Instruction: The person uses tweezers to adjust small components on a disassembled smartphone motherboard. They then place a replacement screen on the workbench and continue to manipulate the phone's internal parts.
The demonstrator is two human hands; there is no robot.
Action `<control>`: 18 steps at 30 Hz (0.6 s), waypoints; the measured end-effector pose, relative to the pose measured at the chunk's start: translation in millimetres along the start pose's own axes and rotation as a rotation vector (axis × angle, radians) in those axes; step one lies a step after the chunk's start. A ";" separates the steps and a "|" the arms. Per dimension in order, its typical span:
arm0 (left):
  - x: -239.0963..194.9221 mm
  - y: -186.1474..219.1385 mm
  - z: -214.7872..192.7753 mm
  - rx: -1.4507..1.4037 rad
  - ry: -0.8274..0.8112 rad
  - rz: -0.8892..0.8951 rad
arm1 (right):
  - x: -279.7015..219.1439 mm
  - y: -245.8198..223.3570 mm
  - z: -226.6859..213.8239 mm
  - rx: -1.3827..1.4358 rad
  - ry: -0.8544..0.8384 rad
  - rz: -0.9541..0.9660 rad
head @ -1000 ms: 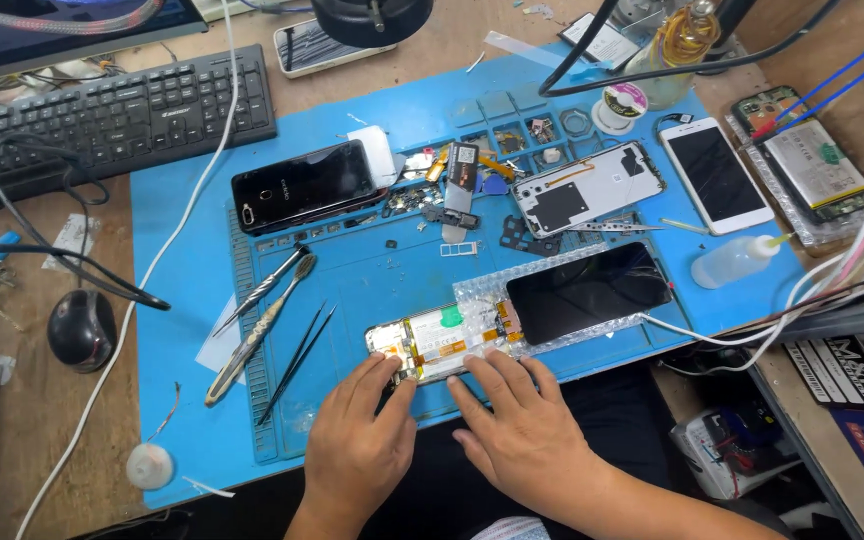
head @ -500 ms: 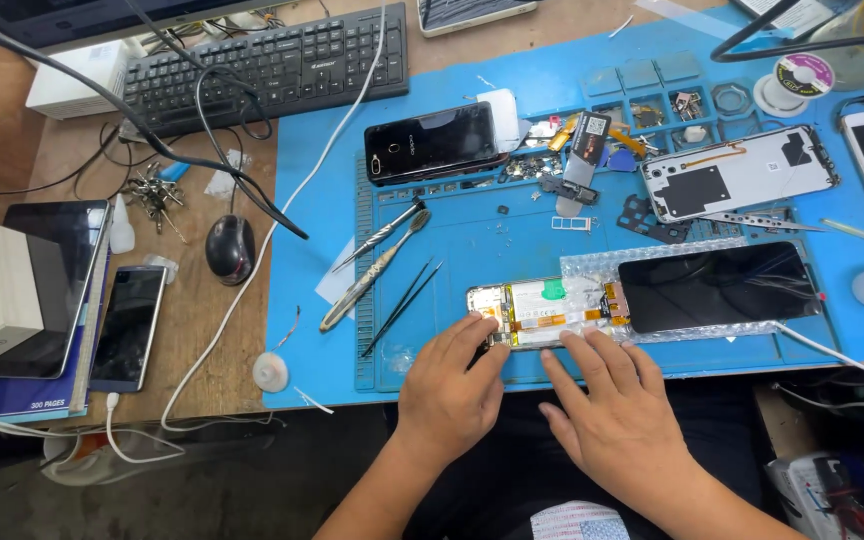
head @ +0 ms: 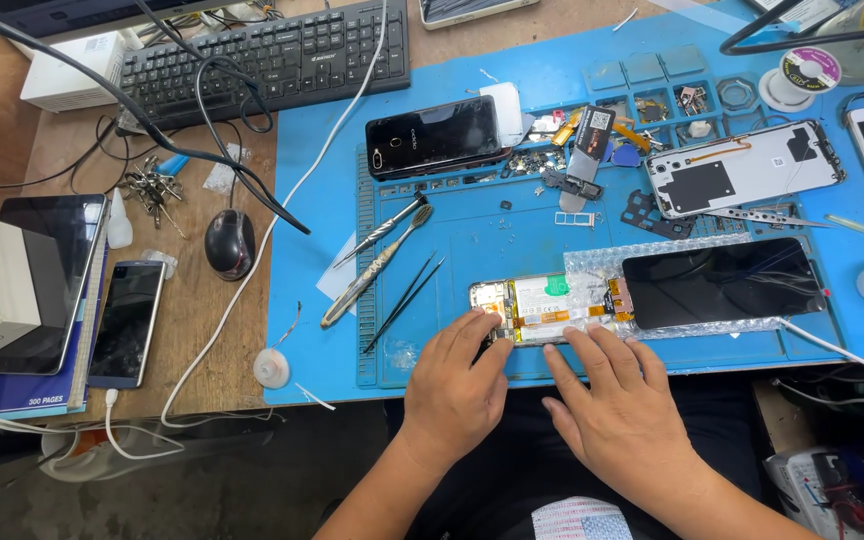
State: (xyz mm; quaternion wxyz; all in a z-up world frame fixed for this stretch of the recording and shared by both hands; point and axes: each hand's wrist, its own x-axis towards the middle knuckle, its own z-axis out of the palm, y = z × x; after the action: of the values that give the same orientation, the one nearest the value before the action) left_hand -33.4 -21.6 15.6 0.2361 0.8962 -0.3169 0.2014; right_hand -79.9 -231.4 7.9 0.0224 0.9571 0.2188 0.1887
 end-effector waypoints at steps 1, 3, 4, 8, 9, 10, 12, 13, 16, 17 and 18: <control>-0.2 0.0 -0.1 -0.001 0.001 0.000 | 0.5 -0.1 -0.5 -0.001 0.000 0.000; -0.5 0.1 -0.1 0.000 -0.007 -0.004 | 1.1 -0.1 -1.4 0.002 -0.001 -0.001; -0.5 0.2 -0.2 -0.001 -0.008 -0.003 | 1.0 0.0 -1.6 0.001 -0.002 0.001; -0.4 -0.2 0.2 0.000 -0.008 -0.004 | 3.0 0.1 -3.8 0.001 -0.007 -0.009; -0.5 -0.5 0.5 0.001 -0.012 -0.006 | 3.9 -0.1 -4.8 -0.003 -0.007 -0.009; -0.7 -0.5 0.3 0.000 -0.013 -0.006 | 3.7 -0.5 -4.5 -0.003 -0.008 -0.008; -0.8 -0.3 0.3 -0.001 -0.015 -0.009 | 3.6 -0.7 -4.0 0.002 -0.004 -0.004; -0.8 -0.5 0.4 -0.002 -0.015 -0.010 | 4.2 -1.3 -4.7 0.002 -0.005 -0.004; -1.3 -1.1 0.6 0.005 -0.020 -0.005 | 5.4 -1.9 -6.8 -0.008 -0.006 0.005; -1.7 -1.7 0.9 0.000 -0.022 -0.004 | 6.0 -1.1 -7.2 -0.004 -0.012 0.002; -2.0 -2.2 1.1 -0.005 -0.025 -0.002 | 6.7 -0.2 -7.6 -0.001 -0.018 -0.001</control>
State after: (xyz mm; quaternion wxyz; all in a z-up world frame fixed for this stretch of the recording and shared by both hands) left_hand -33.1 -19.8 13.1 0.2349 0.8984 -0.3193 0.1892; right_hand -77.3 -228.7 17.3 0.0248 0.9586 0.2191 0.1802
